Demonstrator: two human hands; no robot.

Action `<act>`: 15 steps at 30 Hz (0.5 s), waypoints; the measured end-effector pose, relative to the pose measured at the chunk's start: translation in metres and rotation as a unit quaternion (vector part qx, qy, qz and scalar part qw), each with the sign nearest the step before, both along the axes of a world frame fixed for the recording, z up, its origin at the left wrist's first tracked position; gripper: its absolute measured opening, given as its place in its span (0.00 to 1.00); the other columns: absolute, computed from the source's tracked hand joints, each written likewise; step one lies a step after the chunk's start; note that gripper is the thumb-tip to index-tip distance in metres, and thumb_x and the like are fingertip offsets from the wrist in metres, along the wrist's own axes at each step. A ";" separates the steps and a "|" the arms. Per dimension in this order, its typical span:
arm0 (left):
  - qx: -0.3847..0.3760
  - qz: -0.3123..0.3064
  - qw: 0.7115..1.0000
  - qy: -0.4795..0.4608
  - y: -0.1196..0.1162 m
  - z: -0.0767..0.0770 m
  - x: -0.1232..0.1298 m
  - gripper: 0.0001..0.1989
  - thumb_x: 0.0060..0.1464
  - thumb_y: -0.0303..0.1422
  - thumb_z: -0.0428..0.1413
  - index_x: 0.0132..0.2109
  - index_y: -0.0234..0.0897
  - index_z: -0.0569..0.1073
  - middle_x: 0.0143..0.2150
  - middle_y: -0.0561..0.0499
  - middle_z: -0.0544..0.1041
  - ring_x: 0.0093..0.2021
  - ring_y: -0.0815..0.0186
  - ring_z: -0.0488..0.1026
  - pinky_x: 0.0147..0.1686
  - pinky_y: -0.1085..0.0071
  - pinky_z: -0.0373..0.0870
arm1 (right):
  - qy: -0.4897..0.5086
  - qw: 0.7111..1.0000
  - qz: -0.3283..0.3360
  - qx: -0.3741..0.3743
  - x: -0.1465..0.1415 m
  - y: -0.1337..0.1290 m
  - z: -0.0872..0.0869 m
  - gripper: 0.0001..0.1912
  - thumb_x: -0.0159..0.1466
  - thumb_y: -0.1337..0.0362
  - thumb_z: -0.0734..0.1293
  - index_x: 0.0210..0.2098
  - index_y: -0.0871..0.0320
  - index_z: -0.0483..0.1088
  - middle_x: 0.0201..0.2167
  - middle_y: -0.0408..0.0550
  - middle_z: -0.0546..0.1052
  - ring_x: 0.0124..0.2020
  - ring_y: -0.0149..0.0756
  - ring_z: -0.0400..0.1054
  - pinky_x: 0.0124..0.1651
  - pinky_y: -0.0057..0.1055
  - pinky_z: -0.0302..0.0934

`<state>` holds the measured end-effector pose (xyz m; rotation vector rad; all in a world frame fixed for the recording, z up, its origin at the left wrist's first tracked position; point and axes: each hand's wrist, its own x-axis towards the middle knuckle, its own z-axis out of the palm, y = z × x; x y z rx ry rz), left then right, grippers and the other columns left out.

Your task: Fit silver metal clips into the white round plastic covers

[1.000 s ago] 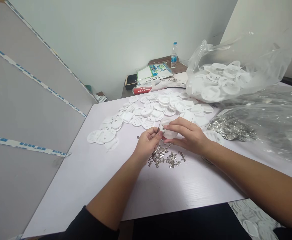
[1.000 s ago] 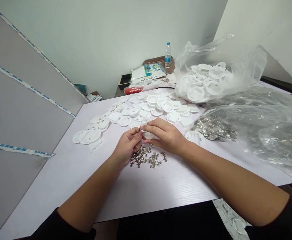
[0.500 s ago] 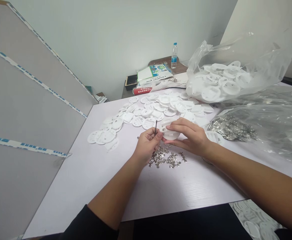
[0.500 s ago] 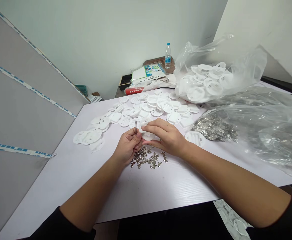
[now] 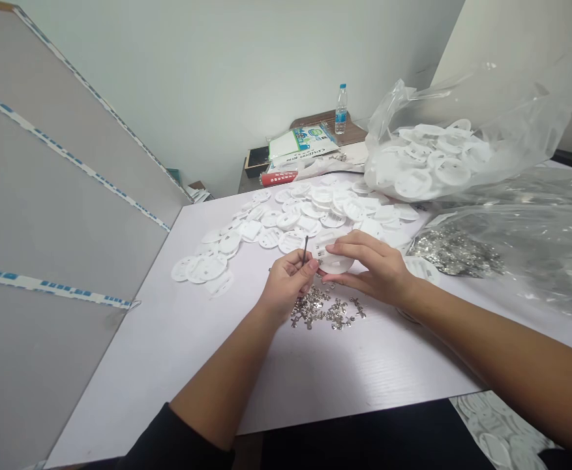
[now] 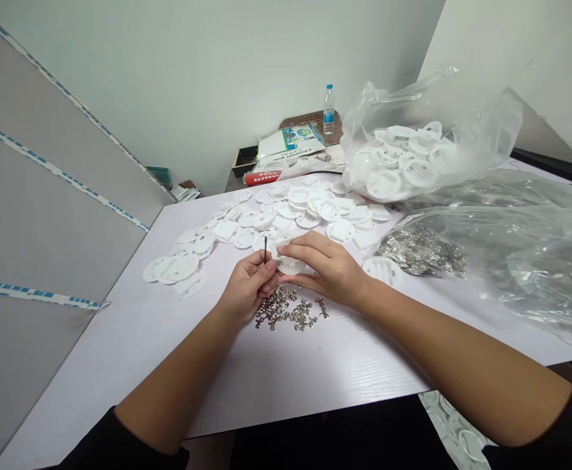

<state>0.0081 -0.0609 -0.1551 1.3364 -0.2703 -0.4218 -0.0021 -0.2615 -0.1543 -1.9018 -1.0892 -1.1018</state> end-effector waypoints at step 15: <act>0.005 0.000 1.000 -0.003 0.001 0.000 0.000 0.22 0.50 0.48 0.68 0.34 0.36 0.69 0.19 0.59 0.64 0.19 0.77 0.54 0.20 0.76 0.49 | 0.001 1.000 0.003 0.006 0.000 0.000 0.000 0.28 0.63 0.60 0.75 0.60 0.55 0.67 0.42 0.52 0.78 0.41 0.40 0.75 0.41 0.38 0.76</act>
